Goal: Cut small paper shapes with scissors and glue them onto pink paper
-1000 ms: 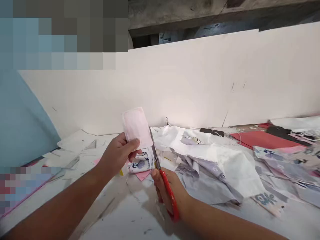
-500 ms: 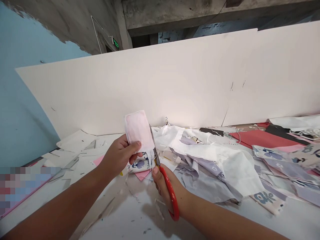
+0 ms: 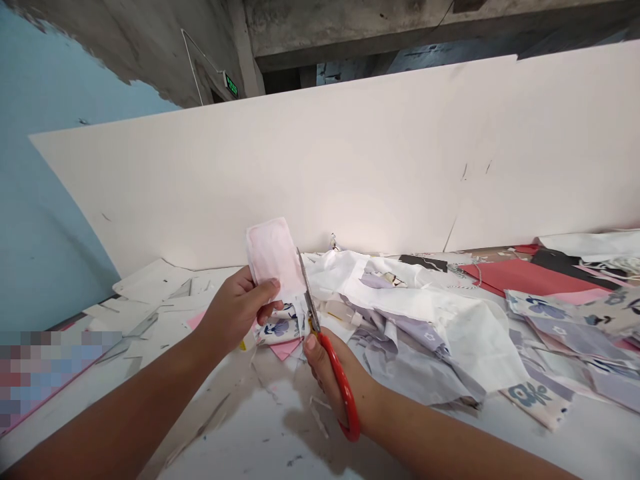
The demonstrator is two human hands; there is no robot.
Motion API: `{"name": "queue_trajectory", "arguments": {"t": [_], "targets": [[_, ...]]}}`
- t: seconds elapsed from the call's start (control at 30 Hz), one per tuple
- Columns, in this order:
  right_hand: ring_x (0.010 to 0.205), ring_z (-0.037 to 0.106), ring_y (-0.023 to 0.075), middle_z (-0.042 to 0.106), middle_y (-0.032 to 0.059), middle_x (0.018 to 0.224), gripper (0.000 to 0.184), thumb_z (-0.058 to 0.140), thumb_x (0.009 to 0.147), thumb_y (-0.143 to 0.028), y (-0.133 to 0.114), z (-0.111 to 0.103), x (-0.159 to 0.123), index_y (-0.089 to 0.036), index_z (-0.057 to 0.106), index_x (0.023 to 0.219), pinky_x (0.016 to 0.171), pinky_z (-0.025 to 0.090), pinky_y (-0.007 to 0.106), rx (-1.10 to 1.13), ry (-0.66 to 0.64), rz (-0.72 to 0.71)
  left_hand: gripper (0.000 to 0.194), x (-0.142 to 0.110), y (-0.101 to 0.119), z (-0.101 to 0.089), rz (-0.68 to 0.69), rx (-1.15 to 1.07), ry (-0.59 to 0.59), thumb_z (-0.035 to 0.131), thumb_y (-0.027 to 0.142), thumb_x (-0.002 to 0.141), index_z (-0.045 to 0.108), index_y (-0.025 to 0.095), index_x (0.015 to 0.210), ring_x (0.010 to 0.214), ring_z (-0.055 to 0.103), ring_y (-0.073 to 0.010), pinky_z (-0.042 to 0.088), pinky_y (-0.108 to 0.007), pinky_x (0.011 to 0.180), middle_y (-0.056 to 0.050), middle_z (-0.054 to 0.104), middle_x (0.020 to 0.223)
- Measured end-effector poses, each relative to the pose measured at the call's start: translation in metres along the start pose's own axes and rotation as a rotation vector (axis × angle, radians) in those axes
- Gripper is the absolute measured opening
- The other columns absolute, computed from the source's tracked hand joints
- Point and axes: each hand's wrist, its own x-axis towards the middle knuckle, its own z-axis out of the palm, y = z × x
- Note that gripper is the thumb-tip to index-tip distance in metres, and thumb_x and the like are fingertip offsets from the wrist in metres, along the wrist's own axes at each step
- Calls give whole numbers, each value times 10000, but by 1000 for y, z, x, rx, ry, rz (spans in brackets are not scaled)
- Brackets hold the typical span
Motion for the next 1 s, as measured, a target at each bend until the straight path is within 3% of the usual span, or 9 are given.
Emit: {"name": "queue_trajectory", "arguments": {"t": [0.33, 0.57, 1.0], "targets": [[503, 254, 93, 275, -68, 580, 428, 300, 842, -604, -3, 2, 3, -211, 352, 681, 470, 240, 254, 21, 19, -18, 168, -3, 4, -1, -15, 67, -38, 508, 310, 770, 473, 192, 657, 516, 525, -107, 372, -169, 454, 68, 415, 385], [495, 241, 100, 272, -66, 558, 435, 296, 841, -604, -4, 3, 3, -216, 340, 651, 463, 239, 258, 12, 51, 4, 172, -3, 5, 1, -42, 68, -46, 501, 301, 765, 449, 188, 646, 421, 407, -61, 332, -169, 419, 52, 494, 462], [413, 251, 79, 300, -76, 451, 544, 278, 737, -738, -16, 6, 3, -222, 291, 566, 412, 221, 241, -96, 81, 93, 186, -4, 7, 0, -52, 58, -28, 512, 320, 755, 436, 189, 648, 414, 406, -59, 315, -163, 404, 47, 487, 491]]}}
